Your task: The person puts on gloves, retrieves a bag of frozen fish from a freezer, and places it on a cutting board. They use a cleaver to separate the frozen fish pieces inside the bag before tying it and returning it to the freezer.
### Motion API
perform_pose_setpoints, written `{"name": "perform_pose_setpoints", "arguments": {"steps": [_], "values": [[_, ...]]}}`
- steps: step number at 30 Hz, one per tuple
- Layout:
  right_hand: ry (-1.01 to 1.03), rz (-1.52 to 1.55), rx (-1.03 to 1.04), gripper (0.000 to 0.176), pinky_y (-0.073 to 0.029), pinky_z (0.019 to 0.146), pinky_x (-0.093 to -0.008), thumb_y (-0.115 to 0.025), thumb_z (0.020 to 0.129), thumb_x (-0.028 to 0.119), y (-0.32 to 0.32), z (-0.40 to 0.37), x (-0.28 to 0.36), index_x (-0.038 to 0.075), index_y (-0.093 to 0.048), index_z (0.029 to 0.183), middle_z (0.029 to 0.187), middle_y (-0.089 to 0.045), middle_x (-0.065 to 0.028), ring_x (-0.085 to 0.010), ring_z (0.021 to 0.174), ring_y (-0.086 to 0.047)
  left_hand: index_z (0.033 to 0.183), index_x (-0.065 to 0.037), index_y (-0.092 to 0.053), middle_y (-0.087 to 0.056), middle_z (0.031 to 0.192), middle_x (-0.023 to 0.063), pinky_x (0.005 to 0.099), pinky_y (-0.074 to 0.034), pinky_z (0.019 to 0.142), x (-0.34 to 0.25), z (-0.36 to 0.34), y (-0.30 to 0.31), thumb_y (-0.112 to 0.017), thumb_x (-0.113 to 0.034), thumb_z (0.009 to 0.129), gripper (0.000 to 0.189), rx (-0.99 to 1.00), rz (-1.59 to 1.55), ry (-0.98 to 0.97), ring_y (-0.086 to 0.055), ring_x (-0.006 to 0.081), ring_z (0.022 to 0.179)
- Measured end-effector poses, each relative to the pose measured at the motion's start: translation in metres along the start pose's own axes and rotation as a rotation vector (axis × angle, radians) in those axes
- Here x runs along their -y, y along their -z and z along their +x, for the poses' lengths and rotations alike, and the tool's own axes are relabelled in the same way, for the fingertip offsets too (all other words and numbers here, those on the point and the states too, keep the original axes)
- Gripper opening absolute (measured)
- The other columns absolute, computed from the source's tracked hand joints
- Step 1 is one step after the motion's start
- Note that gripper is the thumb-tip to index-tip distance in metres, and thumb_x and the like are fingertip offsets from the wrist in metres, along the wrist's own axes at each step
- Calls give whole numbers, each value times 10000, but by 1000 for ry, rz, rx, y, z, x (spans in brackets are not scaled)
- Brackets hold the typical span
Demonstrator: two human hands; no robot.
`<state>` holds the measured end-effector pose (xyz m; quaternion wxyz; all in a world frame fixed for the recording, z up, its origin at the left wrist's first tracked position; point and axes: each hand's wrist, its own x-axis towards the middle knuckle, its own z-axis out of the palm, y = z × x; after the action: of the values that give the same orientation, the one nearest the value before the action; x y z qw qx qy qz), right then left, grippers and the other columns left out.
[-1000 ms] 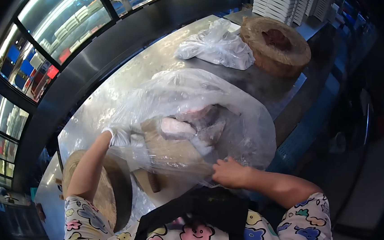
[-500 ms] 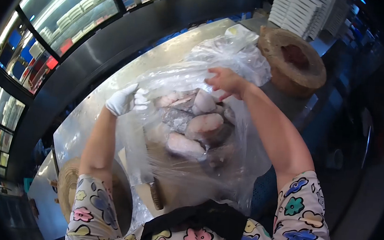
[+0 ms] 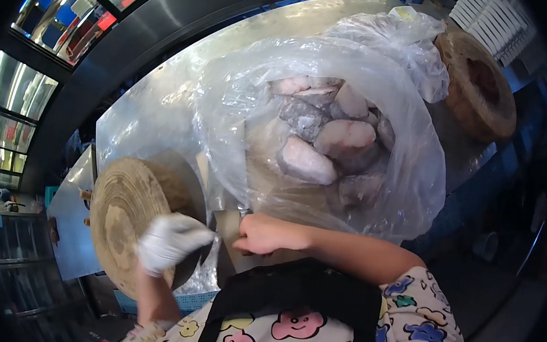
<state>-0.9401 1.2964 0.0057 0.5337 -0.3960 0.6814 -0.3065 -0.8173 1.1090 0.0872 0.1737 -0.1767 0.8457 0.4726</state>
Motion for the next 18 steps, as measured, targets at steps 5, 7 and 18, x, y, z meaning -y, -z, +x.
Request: {"name": "perform_pose_setpoints", "arguments": {"steps": [5, 7, 18], "values": [[52, 13, -888, 346, -499, 659, -425, -665, 811, 262, -50, 50, -46, 2, -621, 1036, 803, -660, -185, -338, 748, -645, 1122, -10, -578, -649, 927, 233, 432, -499, 781, 48, 13, -136, -767, -430, 714, 614, -328, 361, 181, -624, 403, 886], [-9, 190, -787, 372, -496, 638, -396, -669, 824, 259, -47, 67, -54, 23, -588, 1100, 821, -653, -142, -285, 737, -634, 1003, -3, -597, -642, 865, 221, 456, -492, 768, 48, 16, -146, -749, -399, 726, 506, -408, 364, 234, -623, 405, 876], [-29, 1118, -97, 422, -480, 649, -400, -641, 910, 334, -68, 5, 0, 101, -452, 1206, 870, -553, -62, -185, 768, -555, 1005, -11, -607, -640, 868, 130, 343, -500, 741, 38, -54, -190, -741, -135, 707, 349, -891, 14, 24, -628, 215, 776]]}}
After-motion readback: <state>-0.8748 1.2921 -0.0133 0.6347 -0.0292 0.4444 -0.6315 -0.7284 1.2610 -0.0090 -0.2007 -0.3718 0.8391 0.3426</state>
